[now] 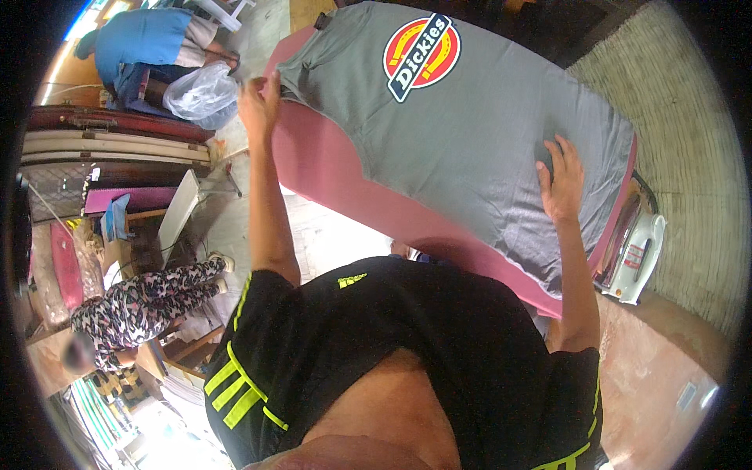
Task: The person irons a gray Dickies t-shirt on a pink ironing board using a white steam iron. They smooth the fabric, iron the front and back, and fold the shirt before placing it aside.
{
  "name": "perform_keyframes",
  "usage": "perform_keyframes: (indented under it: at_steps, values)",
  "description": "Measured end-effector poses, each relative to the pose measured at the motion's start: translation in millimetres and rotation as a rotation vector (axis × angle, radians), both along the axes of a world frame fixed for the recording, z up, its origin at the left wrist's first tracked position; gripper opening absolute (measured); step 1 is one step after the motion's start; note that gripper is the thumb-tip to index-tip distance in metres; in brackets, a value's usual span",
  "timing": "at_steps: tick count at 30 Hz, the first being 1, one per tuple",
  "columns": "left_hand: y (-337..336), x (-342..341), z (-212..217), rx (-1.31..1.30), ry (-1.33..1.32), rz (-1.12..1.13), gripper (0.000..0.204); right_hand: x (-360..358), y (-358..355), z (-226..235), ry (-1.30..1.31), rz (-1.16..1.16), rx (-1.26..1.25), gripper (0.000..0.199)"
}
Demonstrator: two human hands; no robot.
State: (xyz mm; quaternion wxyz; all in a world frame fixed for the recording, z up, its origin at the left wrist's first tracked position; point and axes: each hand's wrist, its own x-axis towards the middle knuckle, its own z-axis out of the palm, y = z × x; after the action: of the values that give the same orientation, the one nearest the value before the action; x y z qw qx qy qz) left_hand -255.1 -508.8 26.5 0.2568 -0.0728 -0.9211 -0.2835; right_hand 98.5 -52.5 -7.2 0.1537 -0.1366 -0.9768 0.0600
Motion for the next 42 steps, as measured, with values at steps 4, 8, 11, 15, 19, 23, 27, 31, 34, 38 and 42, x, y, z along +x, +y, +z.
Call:
perform_keyframes:
  at_steps: [4, 8, 11, 15, 19, 23, 27, 31, 34, 38, 42]
  values:
    - [-12.9, -79.9, -3.1, -0.201, -0.567, 0.026, 0.066, -2.0, -4.0, 0.0, 0.005, 0.009, -0.02, 0.053]
    - [-17.8, -103.8, -21.0, -0.154, -0.61, -0.136, 0.061, -3.9, -3.7, -0.2, 0.005, 0.001, -0.025, 0.053]
    - [-32.8, -104.3, -41.6, -0.131, -0.277, -0.138, 0.053, -3.1, -5.6, 2.2, 0.002, 0.0, -0.042, 0.053]
    - [-39.0, -83.3, -48.4, -0.28, -0.194, -0.057, 0.044, -2.0, -5.3, 6.4, -0.011, -0.001, -0.038, 0.053]
    - [-36.6, -82.3, -56.6, -0.298, -0.152, -0.01, 0.044, 1.9, -2.4, 3.7, -0.046, -0.033, -0.023, 0.051]
    - [-36.8, -88.2, -51.9, -0.312, -0.193, -0.053, 0.046, 4.7, -2.4, 3.5, -0.066, -0.046, -0.003, 0.049]
    - [-44.4, -91.4, -64.1, -0.397, -0.204, 0.04, 0.036, -4.3, -7.9, 7.1, -0.071, -0.056, -0.009, 0.045]
    - [2.8, -55.4, -35.2, -0.369, 0.022, -0.03, 0.043, -5.8, -10.6, 7.2, -0.054, -0.096, -0.013, 0.045]
    - [65.0, 19.2, -15.4, -0.22, 0.171, -0.515, 0.053, -5.5, -9.2, 7.4, -0.029, -0.063, -0.003, 0.044]
    - [107.0, 127.6, -22.5, -0.456, -0.157, -0.922, 0.09, -5.7, -7.7, 4.1, -0.039, -0.075, 0.028, 0.045]
    - [92.3, 139.6, -34.6, -0.542, -0.133, -0.969, 0.09, -6.8, -10.4, 2.1, -0.028, -0.116, 0.088, 0.044]
